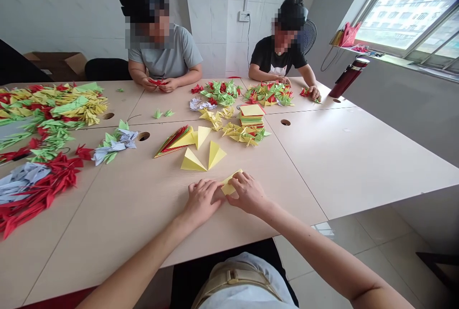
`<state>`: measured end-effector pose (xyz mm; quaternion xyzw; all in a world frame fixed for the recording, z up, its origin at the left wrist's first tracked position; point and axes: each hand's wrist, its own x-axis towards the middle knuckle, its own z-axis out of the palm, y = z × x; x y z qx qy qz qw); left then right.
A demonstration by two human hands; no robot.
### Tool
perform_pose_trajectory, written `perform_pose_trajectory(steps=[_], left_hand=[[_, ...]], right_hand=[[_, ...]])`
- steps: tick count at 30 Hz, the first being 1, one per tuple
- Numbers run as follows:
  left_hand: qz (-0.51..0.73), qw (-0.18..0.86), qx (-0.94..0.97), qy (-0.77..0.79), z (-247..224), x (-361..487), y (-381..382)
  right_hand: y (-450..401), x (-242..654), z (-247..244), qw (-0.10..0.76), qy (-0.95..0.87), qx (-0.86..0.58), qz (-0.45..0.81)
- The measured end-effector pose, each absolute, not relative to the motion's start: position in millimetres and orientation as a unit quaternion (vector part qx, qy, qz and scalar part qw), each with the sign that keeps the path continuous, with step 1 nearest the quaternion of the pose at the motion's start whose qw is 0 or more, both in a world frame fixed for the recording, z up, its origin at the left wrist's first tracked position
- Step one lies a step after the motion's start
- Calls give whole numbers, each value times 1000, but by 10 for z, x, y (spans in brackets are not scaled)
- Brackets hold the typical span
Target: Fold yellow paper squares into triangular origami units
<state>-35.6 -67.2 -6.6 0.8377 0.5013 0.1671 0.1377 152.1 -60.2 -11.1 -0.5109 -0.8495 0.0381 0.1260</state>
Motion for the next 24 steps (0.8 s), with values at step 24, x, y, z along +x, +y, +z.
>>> perform_pose_trajectory(steps=[24], left_hand=[[172, 200, 810, 523, -136, -388, -333]], right_hand=[[-568, 1399, 119, -17, -870, -492, -13]])
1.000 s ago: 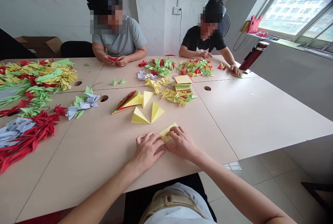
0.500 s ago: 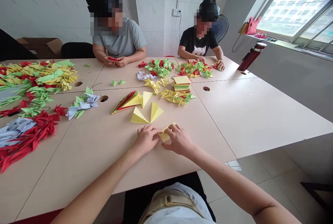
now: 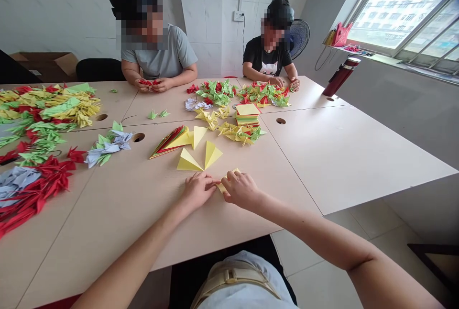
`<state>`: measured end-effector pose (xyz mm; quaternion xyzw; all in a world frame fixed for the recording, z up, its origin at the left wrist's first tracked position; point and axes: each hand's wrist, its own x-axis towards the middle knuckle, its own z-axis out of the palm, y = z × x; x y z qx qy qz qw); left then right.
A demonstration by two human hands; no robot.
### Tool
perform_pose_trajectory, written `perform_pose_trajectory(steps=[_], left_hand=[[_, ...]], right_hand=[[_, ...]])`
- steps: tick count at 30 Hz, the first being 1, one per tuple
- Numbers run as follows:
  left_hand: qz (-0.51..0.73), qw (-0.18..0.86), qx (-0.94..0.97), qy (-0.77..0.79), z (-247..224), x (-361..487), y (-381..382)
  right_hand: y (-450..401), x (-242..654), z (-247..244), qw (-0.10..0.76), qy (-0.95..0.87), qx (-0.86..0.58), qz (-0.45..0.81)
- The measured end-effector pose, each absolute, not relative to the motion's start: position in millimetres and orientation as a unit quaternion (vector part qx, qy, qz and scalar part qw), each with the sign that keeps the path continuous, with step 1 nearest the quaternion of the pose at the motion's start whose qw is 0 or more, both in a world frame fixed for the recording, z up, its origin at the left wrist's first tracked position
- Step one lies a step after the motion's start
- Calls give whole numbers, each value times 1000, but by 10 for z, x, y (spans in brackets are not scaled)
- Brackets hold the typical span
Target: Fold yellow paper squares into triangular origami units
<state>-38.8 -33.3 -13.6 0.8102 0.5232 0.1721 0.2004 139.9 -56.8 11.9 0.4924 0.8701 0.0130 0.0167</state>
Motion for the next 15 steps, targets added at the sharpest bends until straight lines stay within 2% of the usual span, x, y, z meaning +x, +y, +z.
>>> perform_pose_trajectory(steps=[4, 7, 12, 15], left_hand=[[166, 172, 817, 525, -118, -373, -349], [180, 160, 819, 521, -101, -342, -391], [199, 149, 786, 566, -151, -292, -395], [203, 151, 758, 601, -192, -279, -360]], right_hand=[[-531, 1442, 136, 29, 900, 434, 31], [-507, 1542, 173, 19, 898, 440, -17], [-522, 1675, 58, -108, 812, 554, -148], [-553, 1679, -63, -158, 762, 602, -179]])
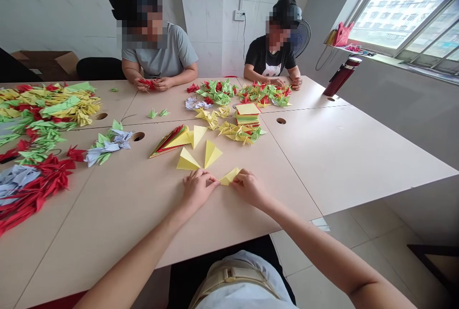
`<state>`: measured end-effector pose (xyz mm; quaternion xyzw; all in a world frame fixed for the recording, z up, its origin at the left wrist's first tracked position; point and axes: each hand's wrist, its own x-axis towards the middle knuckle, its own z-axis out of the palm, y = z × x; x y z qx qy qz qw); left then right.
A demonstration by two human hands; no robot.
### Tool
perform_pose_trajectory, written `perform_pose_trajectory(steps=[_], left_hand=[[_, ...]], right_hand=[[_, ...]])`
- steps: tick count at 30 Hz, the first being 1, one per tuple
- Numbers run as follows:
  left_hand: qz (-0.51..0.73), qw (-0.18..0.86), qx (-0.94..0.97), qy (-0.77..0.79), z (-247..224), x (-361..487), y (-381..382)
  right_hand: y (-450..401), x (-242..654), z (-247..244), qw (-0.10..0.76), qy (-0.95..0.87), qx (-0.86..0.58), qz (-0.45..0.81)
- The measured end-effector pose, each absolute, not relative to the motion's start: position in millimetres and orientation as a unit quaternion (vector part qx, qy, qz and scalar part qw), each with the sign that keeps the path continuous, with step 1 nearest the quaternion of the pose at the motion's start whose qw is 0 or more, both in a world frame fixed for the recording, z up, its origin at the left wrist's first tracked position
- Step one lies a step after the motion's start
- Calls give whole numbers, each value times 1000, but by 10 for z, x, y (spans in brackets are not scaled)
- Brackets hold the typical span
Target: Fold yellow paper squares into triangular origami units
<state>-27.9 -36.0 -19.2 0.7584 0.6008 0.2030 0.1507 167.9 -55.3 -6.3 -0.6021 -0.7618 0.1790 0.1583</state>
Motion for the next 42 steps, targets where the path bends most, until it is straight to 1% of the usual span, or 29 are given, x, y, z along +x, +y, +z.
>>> perform_pose_trajectory(steps=[4, 11, 16, 18, 20, 23, 25, 31, 38, 42], left_hand=[[204, 146, 752, 610, -187, -261, -345], [194, 123, 751, 619, -156, -233, -340], [188, 113, 756, 617, -179, -240, -336], [189, 108, 770, 600, -173, -229, -360], [188, 97, 808, 551, -161, -212, -401], [178, 81, 867, 458, -148, -203, -475], [163, 75, 882, 435, -148, -226, -514], [131, 75, 900, 410, -143, -437, -511], [131, 67, 899, 412, -135, -544, -496], [134, 76, 882, 446, -136, -525, -513]], right_hand=[[-578, 1629, -123, 166, -750, -621, 154], [-552, 1577, -100, 112, -753, -636, 127], [-536, 1589, -99, 131, -751, -632, 141], [-557, 1589, -104, 142, -759, -619, 141], [-593, 1578, -111, 148, -770, -607, 129], [-646, 1566, -125, 152, -791, -586, 86], [-663, 1592, -132, 147, -816, -556, 59], [-663, 1852, -100, 127, -886, -441, 59], [-669, 1932, -53, 133, -895, -421, 62], [-684, 1928, -36, 143, -895, -417, 65]])
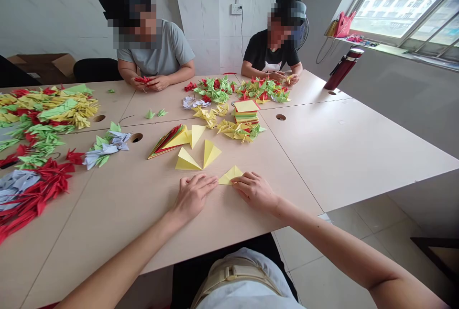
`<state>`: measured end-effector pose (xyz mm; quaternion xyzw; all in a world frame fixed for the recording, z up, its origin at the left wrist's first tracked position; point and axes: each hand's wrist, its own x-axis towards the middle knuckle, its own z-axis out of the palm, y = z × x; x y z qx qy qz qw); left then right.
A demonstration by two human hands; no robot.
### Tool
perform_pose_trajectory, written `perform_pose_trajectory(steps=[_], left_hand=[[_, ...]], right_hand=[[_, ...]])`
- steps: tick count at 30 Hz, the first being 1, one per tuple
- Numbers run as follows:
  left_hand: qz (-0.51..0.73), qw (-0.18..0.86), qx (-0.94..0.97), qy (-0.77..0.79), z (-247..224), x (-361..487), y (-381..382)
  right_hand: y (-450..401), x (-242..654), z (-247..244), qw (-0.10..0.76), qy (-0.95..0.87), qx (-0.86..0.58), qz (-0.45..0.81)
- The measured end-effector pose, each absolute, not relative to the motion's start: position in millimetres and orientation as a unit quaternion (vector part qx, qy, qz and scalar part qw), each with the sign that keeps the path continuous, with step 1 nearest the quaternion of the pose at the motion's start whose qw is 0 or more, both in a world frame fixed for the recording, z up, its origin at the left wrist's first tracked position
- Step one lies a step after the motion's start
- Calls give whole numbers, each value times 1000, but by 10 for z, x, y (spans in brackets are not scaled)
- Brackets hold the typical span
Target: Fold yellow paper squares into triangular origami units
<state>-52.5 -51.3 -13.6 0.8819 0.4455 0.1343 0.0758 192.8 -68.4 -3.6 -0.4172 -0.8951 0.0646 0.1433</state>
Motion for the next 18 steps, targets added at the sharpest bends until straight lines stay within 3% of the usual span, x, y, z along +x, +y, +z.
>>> perform_pose_trajectory(steps=[13, 18], left_hand=[[189, 62, 857, 475, -161, -570, -596], [190, 77, 881, 426, -183, -442, -551]], right_hand=[[-586, 1825, 8, 110, -898, -423, 43], [-464, 1831, -27, 134, -894, -418, 91]])
